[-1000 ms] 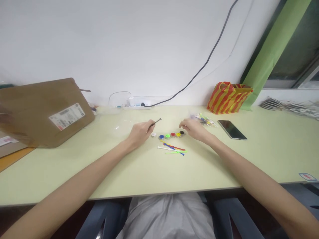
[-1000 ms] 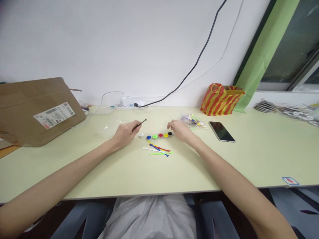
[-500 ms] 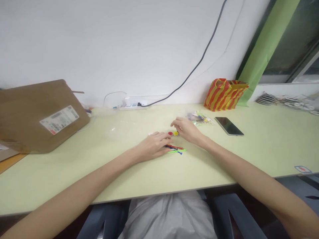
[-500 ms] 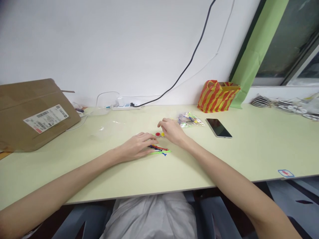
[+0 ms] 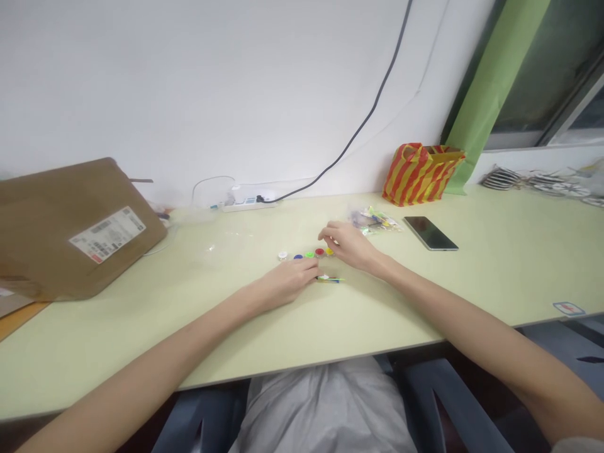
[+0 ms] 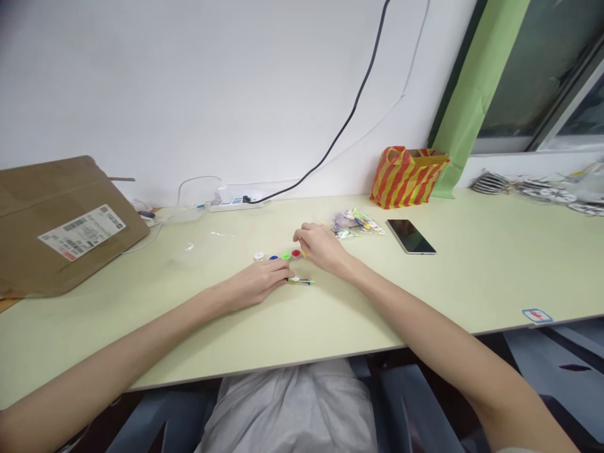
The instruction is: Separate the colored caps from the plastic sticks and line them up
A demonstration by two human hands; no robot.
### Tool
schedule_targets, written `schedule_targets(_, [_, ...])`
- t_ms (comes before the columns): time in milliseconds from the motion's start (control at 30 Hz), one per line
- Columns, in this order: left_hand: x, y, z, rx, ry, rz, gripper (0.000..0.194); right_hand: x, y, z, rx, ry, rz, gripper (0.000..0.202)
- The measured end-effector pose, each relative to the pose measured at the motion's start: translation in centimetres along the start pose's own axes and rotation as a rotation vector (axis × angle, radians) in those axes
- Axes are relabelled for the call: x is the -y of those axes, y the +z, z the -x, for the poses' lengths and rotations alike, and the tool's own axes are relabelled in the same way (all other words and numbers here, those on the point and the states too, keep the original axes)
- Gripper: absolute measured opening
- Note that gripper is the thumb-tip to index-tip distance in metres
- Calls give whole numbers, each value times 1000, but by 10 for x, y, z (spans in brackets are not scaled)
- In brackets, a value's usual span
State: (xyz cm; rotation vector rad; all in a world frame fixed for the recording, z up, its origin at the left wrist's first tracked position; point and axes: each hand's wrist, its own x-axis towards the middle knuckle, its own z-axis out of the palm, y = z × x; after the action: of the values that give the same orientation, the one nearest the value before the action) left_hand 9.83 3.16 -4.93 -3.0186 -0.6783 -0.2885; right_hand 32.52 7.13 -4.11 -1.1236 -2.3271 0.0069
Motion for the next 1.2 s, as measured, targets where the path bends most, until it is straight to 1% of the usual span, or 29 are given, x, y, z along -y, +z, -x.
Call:
schedule_targets(133, [-1,-1,2,47,-7,-6,39,1,-2,0,2,-6,-4,30])
schedule_targets(300, [-5,-2,3,61,3,-85,47,1,-2,0,7,-7,-10,30])
schedule_targets(433, [-3,-1,3,70,-47,-130,47,0,-2,0,7,-3,-15,30])
schedule_targets(567, [-2,-1,2,90,-87,-72,51,-2,0,-1,6,-9,-10,30])
schedule_targets(633, [-4,-4,2,87,-97,-58,46,-3,0,-1,1,-10,-10,30])
schedule_targets(733, [-8,-10,2,103,-85,-21,22,-4,0,-1,-6,-10,-14,30])
schedule_targets(767, [-9,-13,2,117,-82,2,18,-4,0,0,-9,-10,-17,29])
schedule_targets(867, [-9,-17,5,172,-99,67,24,-4,0,0,-9,-9,-23,29])
schedule_targets(967, [-7,-16,6,200,-117,68,24,-4,1,0,0,-5,-21,30])
schedule_targets(1100, [-9,-11,5,176,-57,-33,24,-5,1,-1,4,-7,-20,30])
schedule_targets(1167, [-8,-13,4,158,-29,-78,19,-5,1,-1,0,-4,-20,30])
schedule_targets(1200, [-5,-16,4,142,-39,-91,16,-6,0,-2,-3,5,-17,30])
